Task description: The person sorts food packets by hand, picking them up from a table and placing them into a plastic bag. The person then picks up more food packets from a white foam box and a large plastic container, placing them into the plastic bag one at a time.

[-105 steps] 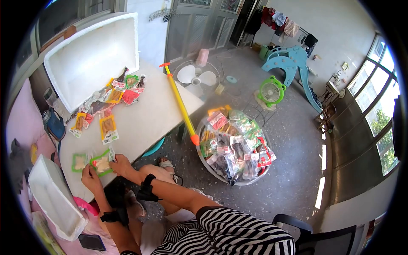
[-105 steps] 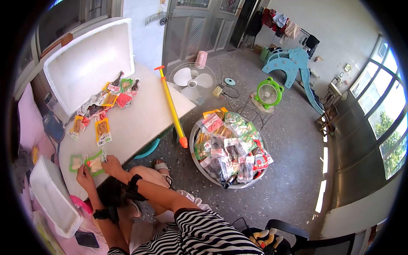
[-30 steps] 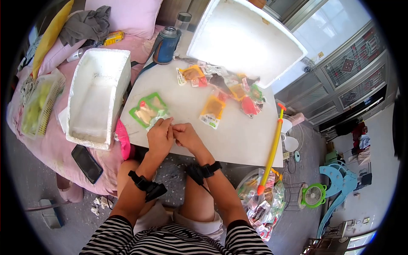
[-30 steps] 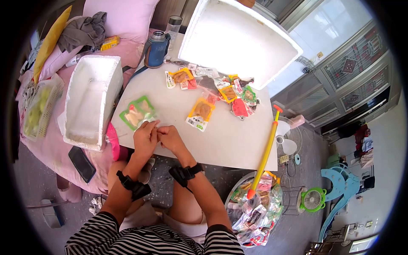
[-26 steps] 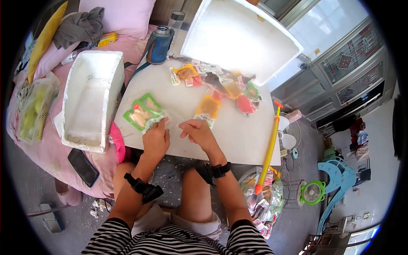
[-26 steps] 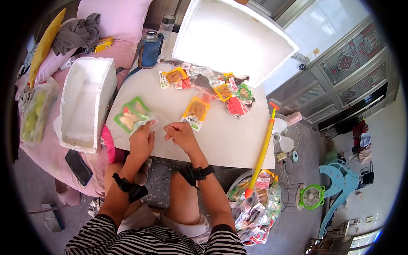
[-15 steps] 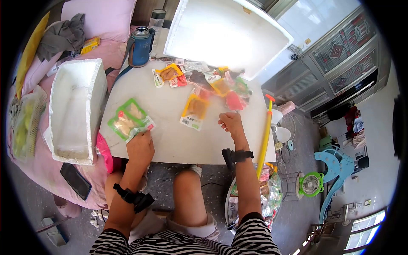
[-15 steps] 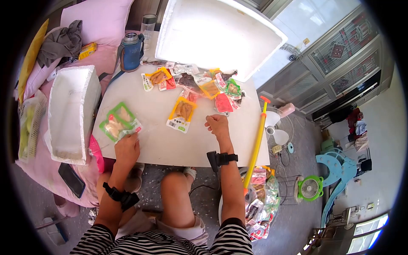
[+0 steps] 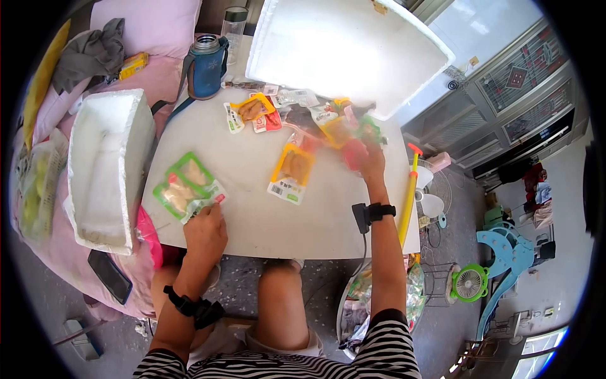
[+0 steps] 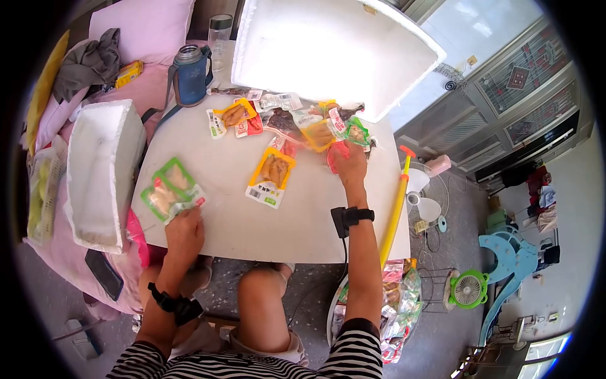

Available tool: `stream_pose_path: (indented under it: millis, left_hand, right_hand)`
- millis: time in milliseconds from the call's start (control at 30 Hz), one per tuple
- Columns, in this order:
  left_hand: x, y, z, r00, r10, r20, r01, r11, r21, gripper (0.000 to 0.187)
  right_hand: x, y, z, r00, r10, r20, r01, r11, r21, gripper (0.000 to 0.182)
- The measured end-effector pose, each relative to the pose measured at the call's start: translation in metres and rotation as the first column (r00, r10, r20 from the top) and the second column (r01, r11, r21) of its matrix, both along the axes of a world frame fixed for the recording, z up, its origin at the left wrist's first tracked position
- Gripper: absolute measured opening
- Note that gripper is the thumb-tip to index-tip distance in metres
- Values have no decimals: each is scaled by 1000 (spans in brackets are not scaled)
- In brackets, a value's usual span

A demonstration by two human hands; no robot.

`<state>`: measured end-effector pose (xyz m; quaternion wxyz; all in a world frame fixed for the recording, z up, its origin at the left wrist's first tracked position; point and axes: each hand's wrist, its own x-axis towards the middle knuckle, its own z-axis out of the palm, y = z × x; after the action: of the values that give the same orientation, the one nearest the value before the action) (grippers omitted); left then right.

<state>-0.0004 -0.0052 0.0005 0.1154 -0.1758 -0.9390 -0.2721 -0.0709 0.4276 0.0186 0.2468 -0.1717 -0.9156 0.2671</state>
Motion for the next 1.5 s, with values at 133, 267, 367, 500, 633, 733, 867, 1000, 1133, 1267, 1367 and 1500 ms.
stream_pose_path:
  millis: [133, 267, 367, 500, 633, 733, 867, 1000, 1133, 1267, 1367, 1500]
  left_hand:
    - [0, 1, 0, 1000, -5, -27, 5, 1000, 25, 23]
    - [-1, -1, 3, 1000, -8, -4, 8, 999, 32, 23]
    - [-1, -1, -1, 1000, 0, -27, 1, 998, 58, 23]
    - [-3, -1, -1, 1000, -3, -29, 4, 998, 56, 23]
    - [-1, 0, 0, 1000, -9, -30, 10, 999, 46, 23]
    - [-2, 0, -2, 999, -9, -43, 10, 999, 44, 23]
    - [-2, 0, -4, 999, -9, -34, 10, 999, 34, 22]
    - [-3, 1, -4, 999, -8, -46, 10, 999, 37, 23]
    - [-2, 1, -4, 1000, -10, -27, 12, 999, 47, 24]
    - [-3, 0, -3, 1000, -7, 9, 6, 999, 50, 26]
    - [-2, 0, -1, 1000, -5, 29, 4, 999, 52, 26]
    - [-2, 0, 0, 1000, -5, 26, 4, 998, 70, 26]
  right_hand:
    - [-40, -36, -6, 967, 255, 23, -254, 945, 208, 53]
    - [-64, -48, -19, 966, 252, 59, -258, 912, 321, 44]
    - [-52, -59, -9, 962, 253, 107, -274, 898, 343, 25]
    - [-12, -72, 1, 910, 384, 155, -413, 815, 407, 16]
    - [46, -91, 4, 842, 523, 131, -502, 672, 545, 20]
    - [84, -109, 12, 821, 559, 119, -540, 689, 483, 22]
    - [121, -124, 16, 850, 514, 117, -504, 728, 465, 20]
    - [128, -137, 45, 860, 403, 314, -488, 830, 269, 16]
    - [89, -123, 49, 951, 299, 79, -309, 913, 265, 21]
    - [16, -107, 44, 954, 299, 36, -295, 904, 311, 30]
    - [-48, -109, 42, 954, 289, 75, -296, 883, 364, 39]
    - [-122, -124, 35, 914, 380, 145, -406, 867, 289, 62]
